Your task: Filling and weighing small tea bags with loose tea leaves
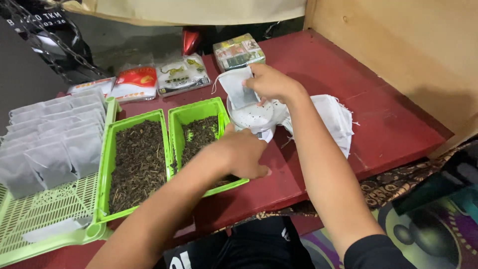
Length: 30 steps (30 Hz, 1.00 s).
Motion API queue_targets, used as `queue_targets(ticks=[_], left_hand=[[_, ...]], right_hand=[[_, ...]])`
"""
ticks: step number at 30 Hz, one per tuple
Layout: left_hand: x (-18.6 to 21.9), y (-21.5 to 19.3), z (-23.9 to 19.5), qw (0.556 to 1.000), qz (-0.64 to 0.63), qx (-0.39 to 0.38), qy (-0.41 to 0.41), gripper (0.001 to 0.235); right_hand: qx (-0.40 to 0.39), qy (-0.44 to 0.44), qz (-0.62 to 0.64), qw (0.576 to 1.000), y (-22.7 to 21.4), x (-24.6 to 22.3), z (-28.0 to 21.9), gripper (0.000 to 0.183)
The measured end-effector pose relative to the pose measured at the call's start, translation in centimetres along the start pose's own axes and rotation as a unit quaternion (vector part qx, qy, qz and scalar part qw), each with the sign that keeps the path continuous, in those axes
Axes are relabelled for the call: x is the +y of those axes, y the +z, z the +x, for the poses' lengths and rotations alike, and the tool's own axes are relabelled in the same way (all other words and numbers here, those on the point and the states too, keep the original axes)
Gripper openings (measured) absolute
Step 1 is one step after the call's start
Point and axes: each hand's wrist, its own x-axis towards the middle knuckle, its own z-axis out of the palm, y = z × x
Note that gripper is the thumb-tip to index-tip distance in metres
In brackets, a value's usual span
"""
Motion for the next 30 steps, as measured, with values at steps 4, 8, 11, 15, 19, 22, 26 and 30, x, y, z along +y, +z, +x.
queue_targets(ticks=[4, 8, 11, 15, 19, 22, 26, 30], left_hand=[[-2.6, -3.1, -1.8, 0.989, -0.145, -0.011, 0.002, 0.069], [-4.4, -6.6, -3.1, 0.963, -0.254, 0.082, 0.023, 0.031], [-5.9, -7.9, -3.4, 0.950, -0.280, 0.140, -0.007, 0.026], [-9.0, -6.9, -1.7, 0.891, -0.377, 0.253, -0.021, 0.018], [-12.7, -4.4, 2.6, 0.883, -0.334, 0.320, -0.079, 0.016], [-14.7, -2.3, 5.0, 0.872, -0.316, 0.355, -0.116, 0.019], [-15.6, -0.4, 6.8, 0.896, -0.267, 0.321, -0.150, 0.023], [-17.2, 1.5, 9.8, 0.933, -0.202, 0.249, -0.161, 0.040]], right_hand=[[0.022, -0.057, 0.041, 0.997, -0.8, 0.9, 1.1, 0.032], [0.065, -0.108, 0.021, 0.992, -1.8, -2.1, -1.6, 0.009], [0.044, -0.097, 0.071, 0.992, -2.0, -2.7, -1.6, 0.004], [0.039, -0.080, 0.133, 0.987, -1.2, -1.6, -2.5, 0.017], [0.013, -0.039, 0.149, 0.988, -1.5, -0.1, -0.6, 0.021], [-0.010, -0.028, 0.111, 0.993, -1.3, -0.6, -0.9, 0.024], [-0.028, -0.029, 0.011, 0.999, -1.5, 2.0, 1.2, 0.022], [-0.038, -0.012, -0.043, 0.998, -1.3, 0.9, -0.1, 0.022]])
